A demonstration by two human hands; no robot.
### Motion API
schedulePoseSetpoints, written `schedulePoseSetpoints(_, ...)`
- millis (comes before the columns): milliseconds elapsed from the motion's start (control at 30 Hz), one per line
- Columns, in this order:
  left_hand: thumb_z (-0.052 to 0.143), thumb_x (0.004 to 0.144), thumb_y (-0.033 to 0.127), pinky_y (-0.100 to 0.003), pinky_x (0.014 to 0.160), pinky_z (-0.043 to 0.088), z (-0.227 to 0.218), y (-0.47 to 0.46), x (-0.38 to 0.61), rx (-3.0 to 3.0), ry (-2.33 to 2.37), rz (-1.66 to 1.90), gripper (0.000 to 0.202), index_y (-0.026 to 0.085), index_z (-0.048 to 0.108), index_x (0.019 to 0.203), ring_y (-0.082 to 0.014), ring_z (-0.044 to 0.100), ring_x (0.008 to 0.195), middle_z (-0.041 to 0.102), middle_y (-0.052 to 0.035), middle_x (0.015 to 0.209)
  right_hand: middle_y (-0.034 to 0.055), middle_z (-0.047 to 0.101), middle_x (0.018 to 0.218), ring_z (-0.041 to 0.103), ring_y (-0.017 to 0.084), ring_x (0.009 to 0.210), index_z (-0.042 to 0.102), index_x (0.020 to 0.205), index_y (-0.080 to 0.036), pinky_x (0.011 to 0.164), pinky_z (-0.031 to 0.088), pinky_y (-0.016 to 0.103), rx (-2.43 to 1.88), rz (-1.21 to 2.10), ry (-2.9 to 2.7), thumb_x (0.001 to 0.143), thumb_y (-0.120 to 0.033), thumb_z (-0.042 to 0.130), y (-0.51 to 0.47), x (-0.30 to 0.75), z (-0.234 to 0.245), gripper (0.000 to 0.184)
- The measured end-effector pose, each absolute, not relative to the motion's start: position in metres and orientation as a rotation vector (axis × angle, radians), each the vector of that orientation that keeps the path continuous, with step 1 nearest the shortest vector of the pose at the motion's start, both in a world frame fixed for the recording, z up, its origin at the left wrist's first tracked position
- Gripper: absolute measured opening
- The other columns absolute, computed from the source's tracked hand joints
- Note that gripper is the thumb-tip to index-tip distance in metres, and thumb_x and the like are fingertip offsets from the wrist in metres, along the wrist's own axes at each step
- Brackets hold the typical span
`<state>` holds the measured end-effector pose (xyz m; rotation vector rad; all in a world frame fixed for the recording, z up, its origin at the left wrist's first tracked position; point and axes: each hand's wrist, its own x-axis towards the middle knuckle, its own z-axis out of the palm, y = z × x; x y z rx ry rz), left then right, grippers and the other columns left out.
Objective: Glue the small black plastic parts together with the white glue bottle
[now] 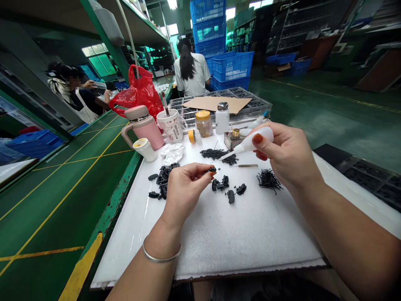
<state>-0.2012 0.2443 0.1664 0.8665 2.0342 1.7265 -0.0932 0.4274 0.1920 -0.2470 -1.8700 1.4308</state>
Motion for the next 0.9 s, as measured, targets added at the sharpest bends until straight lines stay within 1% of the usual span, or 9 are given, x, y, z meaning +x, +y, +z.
schedulePoseSetpoints(300,0.071,0.072,0.027,-0.026,0.066,0.053,0.168,0.243,-0.1994,0.871,2.035,1.73,0.02,0.016,0.075,0.088,-0.0163,0.066,0.071,0.073,-0.0067,0.081,0.0014,0.051,0.066,0.041,0.009,0.055,0.063,0.075,-0.016,0.049,0.031,0.024,-0.256,1.305,-1.974,0.074,-0.06,0.065,0.4245,-0.0921,0.1945,0.044)
schedulePoseSetpoints(533,0.071,0.071,0.028,-0.027,0.066,0.053,0.1682,0.2434,-0.1993,0.868,2.026,1.743,0.021,0.015,0.075,0.088,-0.0167,0.066,0.07,0.073,-0.0077,0.081,0.0026,0.053,0.068,0.042,0.011,0.057,0.063,0.074,-0.017,0.052,0.033,0.025,-0.26,1.296,-1.989,0.073,-0.06,0.066,0.423,-0.091,0.197,0.042)
schedulePoseSetpoints(900,0.072,0.071,0.027,-0.027,0.067,0.053,0.1691,0.2442,-0.1991,0.854,2.025,1.733,0.02,0.015,0.075,0.088,-0.0163,0.066,0.071,0.073,-0.0074,0.082,0.0027,0.054,0.07,0.044,0.011,0.059,0.065,0.075,-0.018,0.052,0.033,0.025,-0.229,1.301,-1.964,0.074,-0.057,0.067,0.4226,-0.0906,0.1966,0.04)
